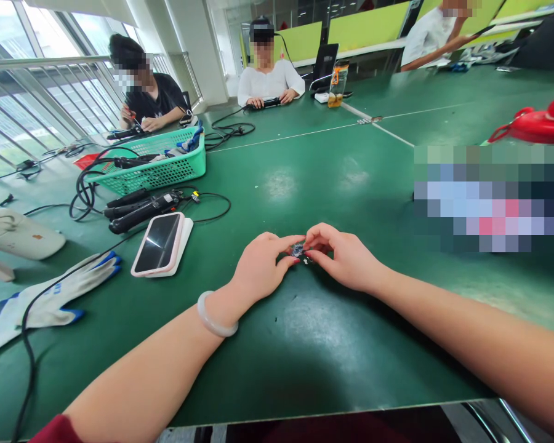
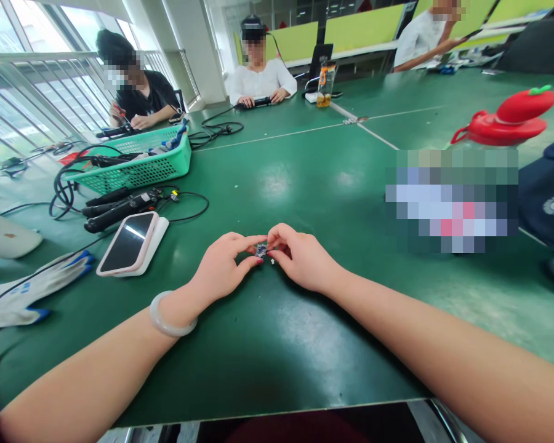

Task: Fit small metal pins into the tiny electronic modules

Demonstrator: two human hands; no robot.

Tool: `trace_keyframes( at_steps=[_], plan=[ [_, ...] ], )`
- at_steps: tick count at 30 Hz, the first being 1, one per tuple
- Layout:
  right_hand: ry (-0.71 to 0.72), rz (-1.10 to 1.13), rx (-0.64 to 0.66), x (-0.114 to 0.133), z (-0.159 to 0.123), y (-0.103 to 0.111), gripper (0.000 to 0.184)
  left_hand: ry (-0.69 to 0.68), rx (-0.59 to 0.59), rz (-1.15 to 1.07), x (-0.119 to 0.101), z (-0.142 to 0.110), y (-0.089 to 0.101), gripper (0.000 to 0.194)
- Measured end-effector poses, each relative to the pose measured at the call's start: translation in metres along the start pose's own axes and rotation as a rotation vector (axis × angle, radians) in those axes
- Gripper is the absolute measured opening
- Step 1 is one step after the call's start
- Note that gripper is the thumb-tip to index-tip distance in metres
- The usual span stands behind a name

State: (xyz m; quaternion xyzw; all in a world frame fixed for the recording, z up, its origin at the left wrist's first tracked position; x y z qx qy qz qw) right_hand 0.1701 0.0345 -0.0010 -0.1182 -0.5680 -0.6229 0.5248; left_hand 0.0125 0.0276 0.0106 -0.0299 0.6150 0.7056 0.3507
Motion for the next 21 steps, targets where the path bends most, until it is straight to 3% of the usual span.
trace_keyframes(
  at_steps=[7, 21],
  plan=[
    [0.035, -0.058, 0.015, 0.0033, -0.0008, 0.0006, 0.015, -0.075, -0.016, 0.046, -0.0026, -0.0007, 0.0021, 0.034],
    [0.071, -0.11, 0.003, 0.0088, -0.0017, 0.0017, 0.018, -0.044, -0.047, -0.133, -0.0048, -0.0032, 0.0025, 0.021]
  ],
)
Point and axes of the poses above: each hand's wrist, its own z-axis towards the middle knuckle, its own y-axis out of the back of the hand, x = y × z, the point moved 4 cm from there along z, towards the middle knuckle, and after that the axes turned 4 degrees about y, right-handed, at the moved point
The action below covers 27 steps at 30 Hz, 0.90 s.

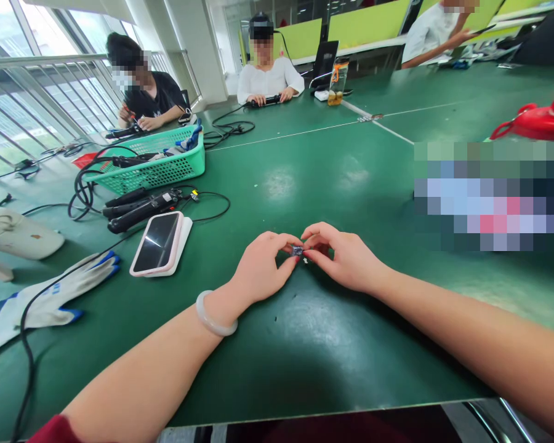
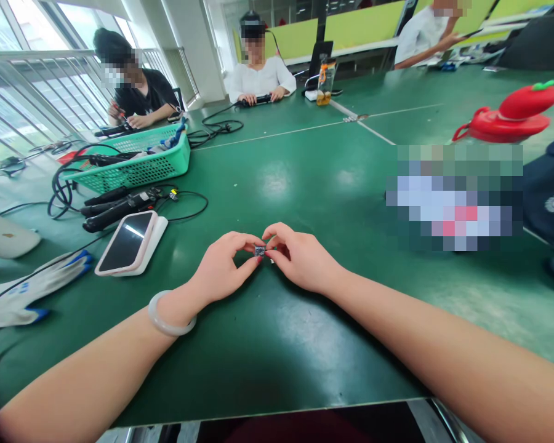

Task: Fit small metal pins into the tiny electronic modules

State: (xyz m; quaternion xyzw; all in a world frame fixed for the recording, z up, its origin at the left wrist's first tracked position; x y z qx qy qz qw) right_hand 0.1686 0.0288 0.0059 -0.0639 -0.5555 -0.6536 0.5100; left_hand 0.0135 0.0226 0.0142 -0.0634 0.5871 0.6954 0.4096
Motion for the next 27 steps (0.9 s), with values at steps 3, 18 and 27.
trace_keyframes(
  at_steps=[3, 18, 27],
  plan=[
    [-0.007, 0.002, 0.0, -0.001, 0.0, 0.0, 0.02, 0.023, 0.055, -0.107, 0.0, 0.001, 0.0, 0.018],
    [0.068, -0.407, 0.209, -0.009, 0.001, -0.007, 0.013, 0.3, 0.038, -0.197, 0.027, 0.006, -0.005, 0.026],
    [-0.073, -0.316, 0.134, -0.018, 0.003, -0.003, 0.013, 0.318, 0.07, -0.198, 0.024, 0.005, -0.005, 0.019]
  ],
)
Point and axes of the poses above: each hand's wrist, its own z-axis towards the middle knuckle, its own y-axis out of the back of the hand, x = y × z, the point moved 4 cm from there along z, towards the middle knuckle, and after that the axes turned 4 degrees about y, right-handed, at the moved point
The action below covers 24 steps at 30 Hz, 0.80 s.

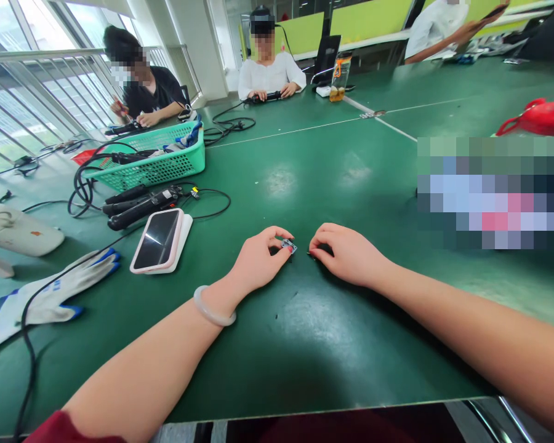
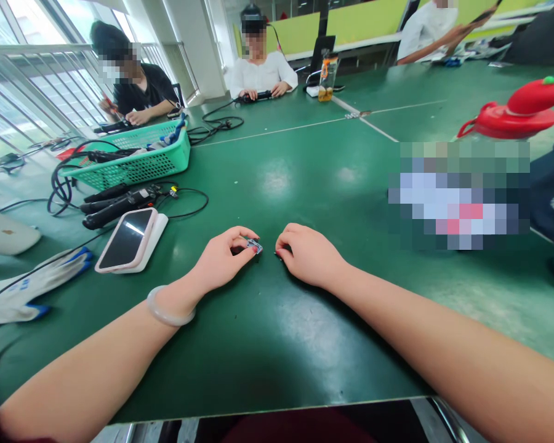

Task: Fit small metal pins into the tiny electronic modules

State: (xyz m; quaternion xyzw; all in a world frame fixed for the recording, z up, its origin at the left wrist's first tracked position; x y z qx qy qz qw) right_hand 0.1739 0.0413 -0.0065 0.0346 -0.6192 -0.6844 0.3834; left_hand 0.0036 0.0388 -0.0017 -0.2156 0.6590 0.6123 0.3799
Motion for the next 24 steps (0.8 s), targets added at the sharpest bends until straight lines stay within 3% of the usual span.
trace_keyframes(
  at_steps=[9, 16, 21, 24],
  plan=[
    [0.024, 0.283, -0.196, 0.014, -0.004, 0.011, 0.01, -0.066, 0.037, -0.018, -0.008, -0.002, -0.001, 0.022],
    [0.05, 0.354, -0.219, 0.019, -0.004, 0.011, 0.011, -0.077, 0.097, -0.084, -0.009, -0.002, -0.004, 0.024],
    [0.055, 0.32, -0.136, 0.018, -0.003, 0.009, 0.012, -0.038, 0.061, -0.051, -0.004, -0.001, -0.003, 0.02],
    [0.16, 0.338, 0.064, 0.021, -0.004, 0.007, 0.013, -0.006, 0.02, -0.035, -0.002, 0.0, 0.0, 0.017]
  ],
)
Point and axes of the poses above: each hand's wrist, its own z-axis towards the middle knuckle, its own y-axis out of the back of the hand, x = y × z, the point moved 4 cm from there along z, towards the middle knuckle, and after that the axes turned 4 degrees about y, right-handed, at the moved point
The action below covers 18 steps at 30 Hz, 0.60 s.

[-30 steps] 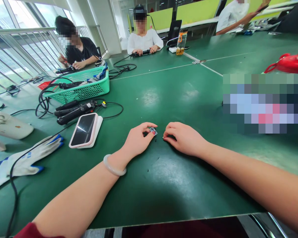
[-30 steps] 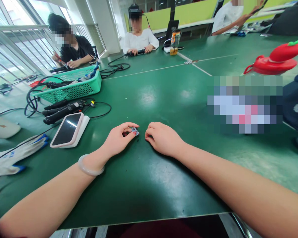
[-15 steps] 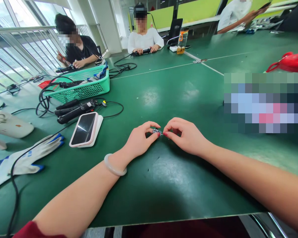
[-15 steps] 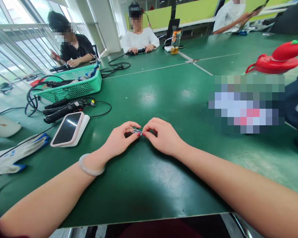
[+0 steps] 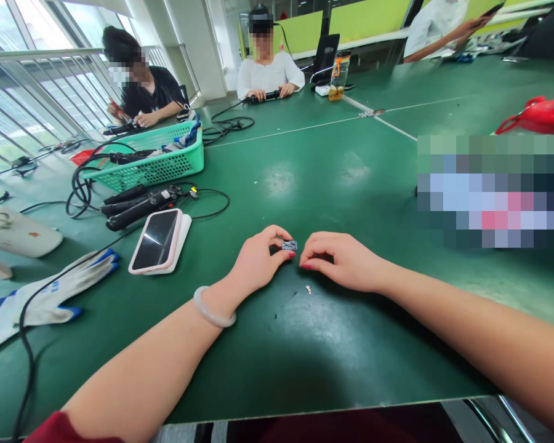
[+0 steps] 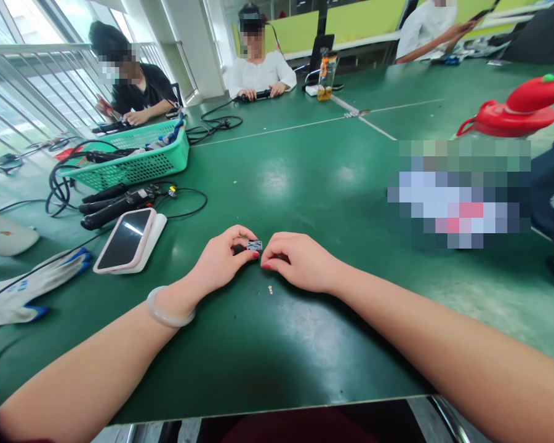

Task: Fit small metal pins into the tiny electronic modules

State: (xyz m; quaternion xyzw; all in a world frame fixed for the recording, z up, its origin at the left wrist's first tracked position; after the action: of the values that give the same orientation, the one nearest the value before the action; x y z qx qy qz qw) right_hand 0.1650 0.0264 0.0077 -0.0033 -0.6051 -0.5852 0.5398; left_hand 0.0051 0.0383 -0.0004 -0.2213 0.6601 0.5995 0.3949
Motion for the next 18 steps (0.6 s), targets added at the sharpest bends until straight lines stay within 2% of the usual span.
trace_keyframes(
  at_steps=[3, 7, 11, 15, 18],
  plan=[
    [0.055, -0.032, 0.2, 0.0018, -0.0035, -0.0028, 0.009, 0.008, -0.008, 0.025, 0.0001, -0.0003, 0.0013, 0.017],
    [0.125, -0.126, 0.296, 0.0028, -0.0059, -0.0077, 0.012, 0.015, -0.003, 0.061, -0.0003, -0.0008, 0.0007, 0.018],
    [0.162, -0.176, 0.314, 0.0039, -0.0061, -0.0114, 0.014, 0.005, -0.005, 0.064, 0.002, 0.0003, 0.0002, 0.018],
    [0.16, -0.197, 0.311, 0.0047, -0.0069, -0.0107, 0.011, 0.014, -0.077, 0.054, 0.0057, 0.002, 0.0047, 0.017],
    [0.139, -0.206, 0.245, 0.0033, -0.0061, -0.0072, 0.009, 0.057, -0.114, 0.035, 0.0072, 0.0026, 0.0073, 0.017]
  ],
)
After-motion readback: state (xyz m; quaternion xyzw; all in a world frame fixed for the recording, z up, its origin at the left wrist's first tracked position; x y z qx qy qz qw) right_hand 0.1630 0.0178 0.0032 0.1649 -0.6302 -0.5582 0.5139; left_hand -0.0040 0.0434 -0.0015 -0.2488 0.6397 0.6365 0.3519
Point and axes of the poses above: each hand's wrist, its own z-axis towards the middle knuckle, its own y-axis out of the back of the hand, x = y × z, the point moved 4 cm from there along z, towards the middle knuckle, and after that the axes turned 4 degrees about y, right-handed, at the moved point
